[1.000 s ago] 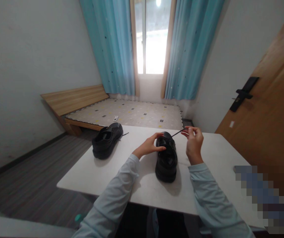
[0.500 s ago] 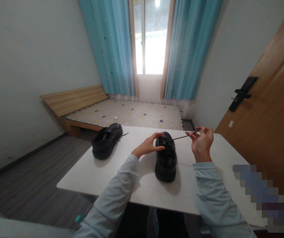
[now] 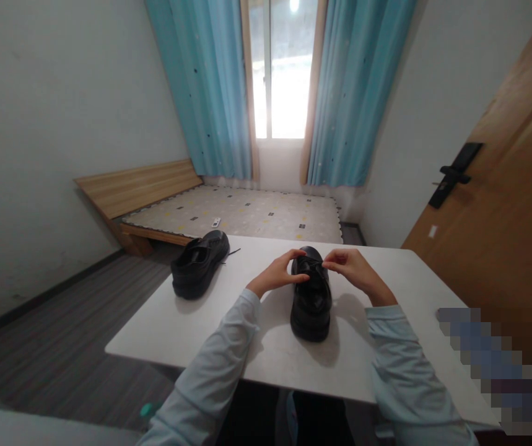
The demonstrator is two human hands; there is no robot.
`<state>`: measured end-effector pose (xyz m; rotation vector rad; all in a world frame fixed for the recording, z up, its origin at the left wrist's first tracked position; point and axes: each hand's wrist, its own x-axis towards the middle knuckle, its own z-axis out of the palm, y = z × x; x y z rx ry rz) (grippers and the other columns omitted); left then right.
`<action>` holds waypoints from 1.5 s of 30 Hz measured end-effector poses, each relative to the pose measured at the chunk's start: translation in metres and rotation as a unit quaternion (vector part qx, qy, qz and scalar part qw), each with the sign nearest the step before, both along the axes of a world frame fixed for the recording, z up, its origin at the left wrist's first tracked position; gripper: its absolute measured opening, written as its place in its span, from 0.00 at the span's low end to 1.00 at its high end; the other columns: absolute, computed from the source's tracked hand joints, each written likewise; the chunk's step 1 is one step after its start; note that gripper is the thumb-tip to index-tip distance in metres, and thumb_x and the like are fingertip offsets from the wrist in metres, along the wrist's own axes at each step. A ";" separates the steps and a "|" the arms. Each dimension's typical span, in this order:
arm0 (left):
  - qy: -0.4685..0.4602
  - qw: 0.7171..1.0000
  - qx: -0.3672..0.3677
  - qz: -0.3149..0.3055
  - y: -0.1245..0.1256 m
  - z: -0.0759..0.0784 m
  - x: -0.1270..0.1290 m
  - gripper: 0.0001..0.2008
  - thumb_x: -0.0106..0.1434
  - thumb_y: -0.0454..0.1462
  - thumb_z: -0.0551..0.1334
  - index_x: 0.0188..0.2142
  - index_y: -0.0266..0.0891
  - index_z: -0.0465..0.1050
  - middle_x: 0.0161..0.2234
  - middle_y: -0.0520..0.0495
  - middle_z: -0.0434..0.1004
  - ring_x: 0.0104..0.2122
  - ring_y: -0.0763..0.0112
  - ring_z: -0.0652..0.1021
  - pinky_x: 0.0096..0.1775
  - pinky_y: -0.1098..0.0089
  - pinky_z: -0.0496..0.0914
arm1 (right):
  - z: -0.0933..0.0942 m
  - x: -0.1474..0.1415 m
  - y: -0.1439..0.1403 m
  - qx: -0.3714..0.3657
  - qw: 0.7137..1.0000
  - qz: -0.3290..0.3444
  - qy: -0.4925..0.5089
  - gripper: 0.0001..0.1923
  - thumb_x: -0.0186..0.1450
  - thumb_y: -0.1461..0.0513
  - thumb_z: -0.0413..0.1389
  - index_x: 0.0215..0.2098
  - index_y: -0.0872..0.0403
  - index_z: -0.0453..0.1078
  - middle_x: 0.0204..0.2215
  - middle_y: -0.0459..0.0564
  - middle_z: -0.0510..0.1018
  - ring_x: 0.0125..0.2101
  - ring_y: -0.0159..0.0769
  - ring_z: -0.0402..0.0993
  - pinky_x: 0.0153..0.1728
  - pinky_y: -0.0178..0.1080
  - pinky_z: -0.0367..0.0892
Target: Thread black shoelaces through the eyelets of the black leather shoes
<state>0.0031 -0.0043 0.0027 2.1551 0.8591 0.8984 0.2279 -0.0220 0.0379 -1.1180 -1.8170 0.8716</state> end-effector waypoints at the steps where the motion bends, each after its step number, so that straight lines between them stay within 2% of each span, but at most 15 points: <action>1: 0.001 1.000 0.002 0.000 0.000 0.000 0.000 0.30 0.53 0.44 0.66 0.53 0.41 0.62 0.55 0.43 0.66 0.55 0.61 0.68 0.56 0.60 0.61 | -0.001 0.000 0.000 -0.006 1.000 0.003 -0.002 0.13 0.50 0.54 0.63 0.22 0.57 0.72 0.20 0.47 0.75 0.23 0.33 0.68 0.27 0.36 0.62; 9: -0.006 1.000 0.020 -0.005 0.002 -0.001 0.000 0.29 0.53 0.43 0.67 0.52 0.39 0.64 0.54 0.41 0.67 0.54 0.61 0.69 0.56 0.60 0.61 | -0.003 0.002 0.002 -0.019 1.000 -0.004 -0.012 0.13 0.46 0.56 0.66 0.23 0.57 0.73 0.19 0.46 0.74 0.22 0.32 0.67 0.25 0.35 0.61; 16: -0.015 0.999 0.032 -0.006 0.000 0.001 0.002 0.29 0.53 0.42 0.67 0.53 0.38 0.63 0.54 0.40 0.67 0.54 0.61 0.68 0.57 0.60 0.61 | -0.006 0.001 0.004 0.002 0.999 -0.028 -0.028 0.15 0.45 0.56 0.66 0.26 0.57 0.72 0.17 0.44 0.71 0.20 0.31 0.65 0.23 0.35 0.59; 21: -0.034 0.996 0.085 0.002 -0.003 0.004 0.007 0.28 0.52 0.40 0.67 0.52 0.38 0.64 0.52 0.41 0.68 0.53 0.61 0.68 0.56 0.60 0.61 | -0.007 -0.005 0.004 0.020 0.999 -0.028 -0.030 0.17 0.46 0.53 0.66 0.27 0.56 0.73 0.18 0.44 0.71 0.21 0.31 0.66 0.23 0.35 0.59; 25: -0.027 0.990 0.135 0.036 -0.009 0.007 0.011 0.20 0.51 0.40 0.68 0.43 0.39 0.71 0.46 0.42 0.70 0.50 0.61 0.69 0.53 0.61 0.63 | -0.007 -0.010 0.002 0.026 0.999 -0.032 -0.034 0.17 0.46 0.54 0.66 0.27 0.56 0.73 0.18 0.44 0.72 0.21 0.32 0.66 0.24 0.35 0.60; 29: -0.018 0.981 0.172 0.090 -0.014 0.010 0.014 0.09 0.51 0.42 0.68 0.32 0.42 0.77 0.45 0.45 0.69 0.50 0.61 0.68 0.54 0.59 0.62 | -0.007 -0.011 0.002 0.030 0.998 -0.042 -0.035 0.16 0.46 0.54 0.66 0.27 0.56 0.73 0.17 0.44 0.72 0.21 0.32 0.65 0.24 0.35 0.59; 32: -0.015 0.972 0.211 0.105 -0.015 0.010 0.017 0.07 0.50 0.43 0.69 0.28 0.44 0.79 0.44 0.46 0.71 0.50 0.59 0.66 0.54 0.56 0.61 | -0.007 -0.011 0.003 0.033 0.997 -0.048 -0.042 0.15 0.46 0.55 0.66 0.27 0.56 0.73 0.17 0.43 0.71 0.21 0.32 0.64 0.24 0.35 0.58; 41: 0.062 0.951 0.271 0.133 -0.016 0.009 0.022 0.09 0.50 0.46 0.68 0.30 0.50 0.81 0.46 0.47 0.73 0.50 0.56 0.65 0.52 0.54 0.60 | -0.008 -0.010 0.003 0.059 0.995 -0.046 -0.066 0.14 0.48 0.54 0.65 0.27 0.55 0.73 0.16 0.42 0.70 0.19 0.30 0.63 0.23 0.34 0.57; 45: 0.079 0.950 0.269 0.138 -0.017 0.009 0.023 0.09 0.50 0.47 0.68 0.32 0.50 0.80 0.47 0.47 0.73 0.50 0.56 0.65 0.51 0.54 0.60 | -0.007 -0.011 0.003 0.062 0.995 -0.050 -0.064 0.14 0.48 0.54 0.64 0.26 0.55 0.73 0.16 0.42 0.70 0.19 0.30 0.64 0.23 0.34 0.58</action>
